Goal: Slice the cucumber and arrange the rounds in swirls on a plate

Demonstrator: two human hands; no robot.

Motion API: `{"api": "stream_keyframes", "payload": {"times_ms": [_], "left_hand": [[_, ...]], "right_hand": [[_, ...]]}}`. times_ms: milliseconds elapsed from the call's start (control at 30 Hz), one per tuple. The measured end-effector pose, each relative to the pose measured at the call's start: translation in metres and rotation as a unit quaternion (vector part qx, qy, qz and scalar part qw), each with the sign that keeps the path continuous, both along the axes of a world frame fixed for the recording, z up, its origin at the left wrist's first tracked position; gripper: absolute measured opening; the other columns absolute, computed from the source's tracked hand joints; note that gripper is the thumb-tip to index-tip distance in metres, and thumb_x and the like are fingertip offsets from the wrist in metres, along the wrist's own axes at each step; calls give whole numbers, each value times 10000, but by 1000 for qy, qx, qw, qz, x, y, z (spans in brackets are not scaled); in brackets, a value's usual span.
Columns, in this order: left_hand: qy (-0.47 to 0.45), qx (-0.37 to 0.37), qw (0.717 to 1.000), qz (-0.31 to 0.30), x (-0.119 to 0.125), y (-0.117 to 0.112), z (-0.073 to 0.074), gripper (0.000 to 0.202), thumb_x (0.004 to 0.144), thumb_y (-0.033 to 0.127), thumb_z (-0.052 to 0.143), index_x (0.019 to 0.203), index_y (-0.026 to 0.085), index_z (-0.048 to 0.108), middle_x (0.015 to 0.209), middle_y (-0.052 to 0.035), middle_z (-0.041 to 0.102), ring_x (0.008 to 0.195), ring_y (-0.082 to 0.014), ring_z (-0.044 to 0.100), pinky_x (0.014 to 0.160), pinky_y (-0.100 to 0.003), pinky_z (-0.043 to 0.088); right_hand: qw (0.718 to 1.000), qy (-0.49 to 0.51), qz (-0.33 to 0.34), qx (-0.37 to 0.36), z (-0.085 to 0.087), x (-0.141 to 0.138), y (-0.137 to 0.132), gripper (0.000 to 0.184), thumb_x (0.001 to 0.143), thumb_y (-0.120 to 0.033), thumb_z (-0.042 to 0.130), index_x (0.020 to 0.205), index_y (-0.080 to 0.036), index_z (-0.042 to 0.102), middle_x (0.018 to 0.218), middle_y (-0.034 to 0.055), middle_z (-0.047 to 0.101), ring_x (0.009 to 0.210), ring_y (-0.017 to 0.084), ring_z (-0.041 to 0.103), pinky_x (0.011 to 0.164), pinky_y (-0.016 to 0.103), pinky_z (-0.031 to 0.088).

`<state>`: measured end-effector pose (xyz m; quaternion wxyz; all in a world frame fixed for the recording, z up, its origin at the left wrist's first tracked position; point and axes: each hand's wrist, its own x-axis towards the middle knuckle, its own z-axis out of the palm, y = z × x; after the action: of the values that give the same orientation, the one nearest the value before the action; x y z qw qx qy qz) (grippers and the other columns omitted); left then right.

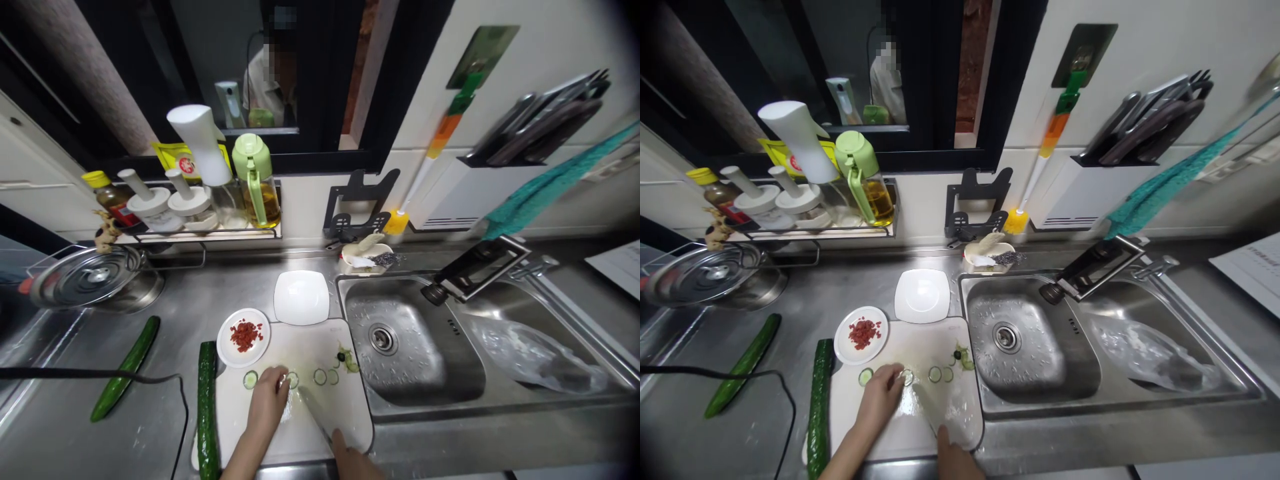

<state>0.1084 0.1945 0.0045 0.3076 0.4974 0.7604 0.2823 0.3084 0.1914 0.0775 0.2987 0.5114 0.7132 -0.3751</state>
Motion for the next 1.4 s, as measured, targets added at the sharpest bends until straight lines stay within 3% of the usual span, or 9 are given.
{"api": "stream_keyframes", "payload": {"times_ms": [367, 567, 800, 1033, 1267, 1400], "left_hand": [[-14, 29, 999, 6, 5, -12, -9, 257, 812, 274, 495, 999, 194, 652, 933, -87, 633, 808, -197, 619, 745, -319, 502], [-21, 32, 999, 8, 5, -12, -10, 256, 826, 293, 494, 1003, 199, 654, 938, -88, 627, 852, -204, 611, 797, -333, 495], [-31, 29, 999, 5, 4, -11, -8, 257, 828, 292, 493, 1009, 201, 651, 946, -86, 620, 876, -205, 605, 832, -338, 486], [-35, 26, 999, 4, 3, -11, -10, 261, 826, 299, 489, 1008, 202, 650, 946, -83, 616, 854, -200, 604, 817, -337, 487], [-33, 21, 999, 9, 3, -10, -7, 254, 819, 296, 498, 1003, 216, 654, 941, -82, 626, 848, -204, 603, 801, -331, 491], [-27, 19, 999, 9, 4, -9, -5, 250, 816, 288, 501, 996, 215, 657, 945, -83, 629, 867, -208, 609, 808, -330, 492]], "right_hand": [[1000, -11, 18, 14, 5, -31, 10, 724, 701, 58, 363, 1397, -128, 295, 1057, 174, 640, 1003, 268, 601, 795, 357, 468], [999, 9, 20, 34, -2, -31, 6, 644, 757, 32, 324, 1379, -135, 319, 1009, 168, 654, 975, 259, 615, 766, 343, 477], [1000, -11, 7, 12, 10, -41, 11, 629, 753, 52, 305, 1356, -121, 352, 1041, 183, 646, 976, 275, 618, 778, 386, 484], [1000, -2, 10, 23, 3, -39, 7, 609, 787, 36, 269, 1379, -97, 317, 1029, 201, 642, 986, 277, 608, 773, 388, 476], [1000, -4, -11, 12, 13, -43, 11, 612, 792, 50, 214, 1369, -109, 342, 1063, 193, 639, 1000, 257, 610, 799, 373, 469], [999, -15, -26, -15, 12, -47, 13, 635, 763, 59, 280, 1372, -111, 334, 1109, 197, 620, 1038, 263, 588, 844, 385, 447]]}}
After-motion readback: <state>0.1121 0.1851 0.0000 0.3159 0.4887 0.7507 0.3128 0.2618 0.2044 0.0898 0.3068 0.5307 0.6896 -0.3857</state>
